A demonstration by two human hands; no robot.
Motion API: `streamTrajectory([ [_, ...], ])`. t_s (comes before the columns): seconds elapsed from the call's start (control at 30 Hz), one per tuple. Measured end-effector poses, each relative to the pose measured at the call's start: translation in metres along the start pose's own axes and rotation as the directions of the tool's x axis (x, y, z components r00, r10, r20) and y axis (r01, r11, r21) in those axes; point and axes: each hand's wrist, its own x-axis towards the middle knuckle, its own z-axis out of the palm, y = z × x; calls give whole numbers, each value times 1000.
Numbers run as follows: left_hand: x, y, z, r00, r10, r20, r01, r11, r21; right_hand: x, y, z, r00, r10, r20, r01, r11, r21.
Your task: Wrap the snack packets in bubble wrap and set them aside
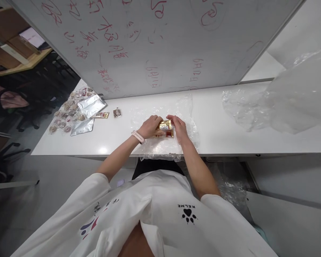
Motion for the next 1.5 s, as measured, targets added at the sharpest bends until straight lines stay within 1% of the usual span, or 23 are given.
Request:
streamTrajectory([
  [0.13,2,9,26,1000,-5,-9,5,999,50,2,-2,0,1000,-27,-3,26,998,-51],
  [0.2,-17,11,32,997,-3,-72,5,999,34,-5,-15,-6,999,-42,8,42,985,-166],
  [0.27,-51,9,32,990,57,-130,-57,998,3,-24,-34,-17,995,-83,53,97,920,-380],
  [0.33,-95,2,34,976,160,-146,-166,986,-28,-53,-53,-33,969,-127,211,233,750,-620],
  [0.37,-116,-2,37,973,183,-138,-189,982,-28,-69,-60,-42,934,-121,337,334,633,-698],
  [0.43,-153,-10,48,977,152,-147,-157,987,-21,-101,-63,-61,830,-29,557,515,422,-746],
  [0.47,-166,-14,55,977,125,-172,-131,991,-23,-115,-60,-69,788,2,615,577,342,-741],
  [0.5,-175,-18,61,973,91,-213,-101,994,-38,-126,-55,-76,767,13,642,614,279,-738],
  [0.57,-182,-21,70,946,23,-324,-66,990,-122,-141,-42,-86,778,-61,625,623,203,-755],
  [0.63,-180,-21,69,903,-58,-426,-64,961,-268,-146,-35,-91,810,-201,551,584,194,-788],
  [0.73,-165,-22,50,828,-225,-513,-60,876,-479,-135,-46,-91,839,-364,404,505,248,-827],
  [0.83,-141,-32,25,754,-383,-534,11,820,-572,-109,-74,-85,873,-392,291,413,278,-867],
  [0.9,-118,-44,13,728,-462,-506,102,803,-587,-82,-89,-82,906,-355,231,347,308,-886],
  [0.97,-91,-57,9,718,-538,-442,232,784,-576,-50,-94,-80,940,-294,173,276,356,-893],
  [1.03,-65,-68,11,723,-586,-365,378,778,-501,-14,-88,-81,971,-210,114,188,377,-907],
  [1.1,-44,-76,16,744,-594,-307,488,796,-358,18,-78,-85,993,-103,54,86,337,-938],
  [1.17,-33,-80,20,765,-582,-277,537,813,-225,40,-71,-92,1000,-25,-8,0,267,-964],
  [1.23,-33,-81,21,777,-571,-266,547,821,-164,48,-73,-99,998,-19,-67,-61,213,-975],
  [1.27,-36,-80,20,772,-568,-284,548,822,-155,46,-78,-102,994,-64,-84,-71,189,-979],
  [1.33,-48,-74,14,741,-553,-382,540,828,-152,32,-91,-103,965,-248,-87,-50,150,-987],
  [1.4,-60,-61,6,701,-500,-509,488,856,-170,13,-103,-94,901,-434,-14,55,147,-988],
  [1.43,-64,-52,3,713,-447,-540,424,888,-176,3,-107,-85,878,-476,52,146,164,-976],
  [1.5,-66,-34,1,816,-274,-509,219,961,-166,-14,-104,-63,874,-419,244,364,235,-901],
])
